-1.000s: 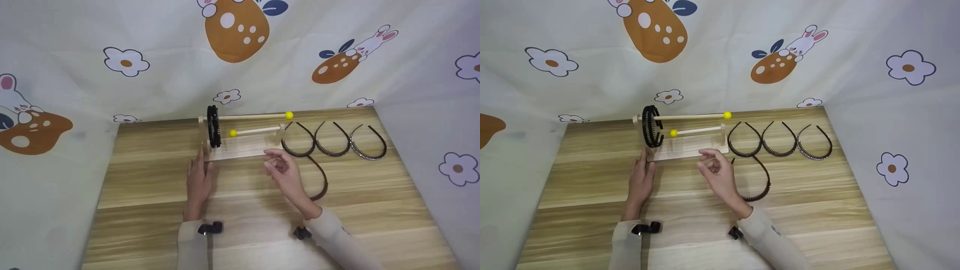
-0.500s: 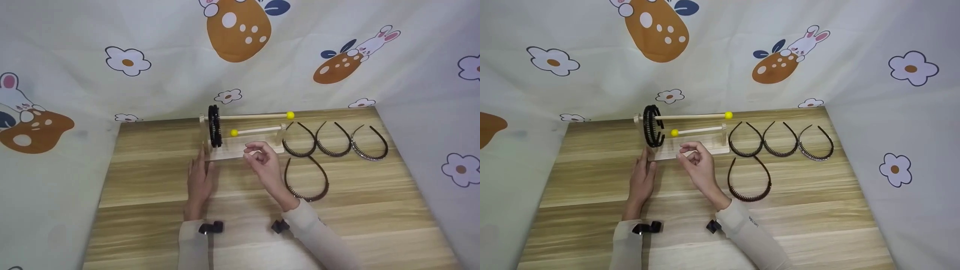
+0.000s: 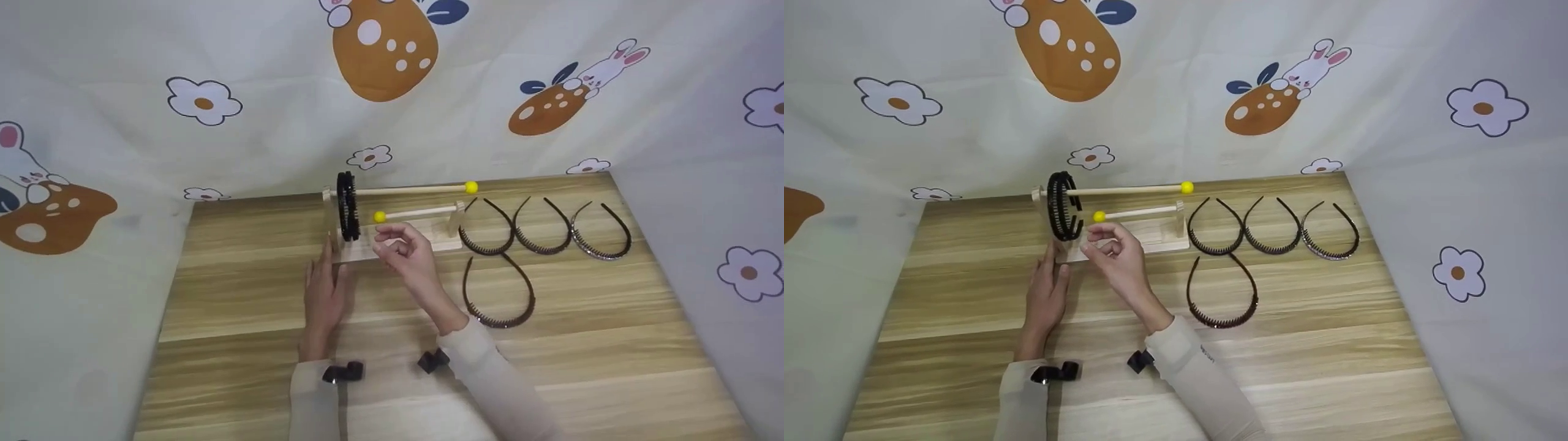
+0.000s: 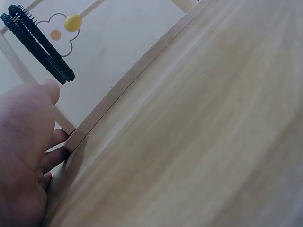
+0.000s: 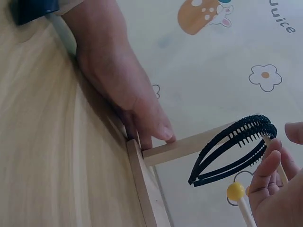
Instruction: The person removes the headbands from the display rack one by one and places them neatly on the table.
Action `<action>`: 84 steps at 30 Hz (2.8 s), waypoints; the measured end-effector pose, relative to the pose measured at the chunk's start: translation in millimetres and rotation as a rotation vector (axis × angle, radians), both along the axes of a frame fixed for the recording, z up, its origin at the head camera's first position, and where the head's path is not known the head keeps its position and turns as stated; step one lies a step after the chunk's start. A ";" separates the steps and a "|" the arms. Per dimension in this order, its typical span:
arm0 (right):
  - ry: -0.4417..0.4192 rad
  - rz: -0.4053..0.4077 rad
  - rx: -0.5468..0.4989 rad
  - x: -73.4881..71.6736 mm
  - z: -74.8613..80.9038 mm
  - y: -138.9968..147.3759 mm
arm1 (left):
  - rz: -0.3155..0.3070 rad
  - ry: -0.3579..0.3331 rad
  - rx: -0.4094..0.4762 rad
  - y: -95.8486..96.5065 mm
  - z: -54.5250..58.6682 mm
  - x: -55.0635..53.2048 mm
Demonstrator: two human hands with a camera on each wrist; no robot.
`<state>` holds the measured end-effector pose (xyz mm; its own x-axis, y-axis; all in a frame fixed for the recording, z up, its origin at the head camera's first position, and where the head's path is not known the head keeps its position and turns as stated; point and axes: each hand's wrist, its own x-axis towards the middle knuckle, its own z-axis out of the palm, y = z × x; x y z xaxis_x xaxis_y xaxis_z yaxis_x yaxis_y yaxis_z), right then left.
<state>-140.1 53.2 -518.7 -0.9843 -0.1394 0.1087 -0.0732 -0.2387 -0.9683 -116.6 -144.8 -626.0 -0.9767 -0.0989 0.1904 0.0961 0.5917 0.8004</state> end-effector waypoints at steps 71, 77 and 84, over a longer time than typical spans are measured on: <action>0.121 -0.105 0.090 -23.3 27.9 -15.6 | 0.004 -0.043 -0.006 -1.2 1.1 1.0; 0.135 -0.115 0.065 -20.3 34.5 -10.0 | 0.008 -0.046 0.008 -0.6 1.3 1.2; 0.160 -0.109 0.045 -15.1 44.9 -5.4 | 0.004 -0.025 0.008 -1.3 0.7 1.8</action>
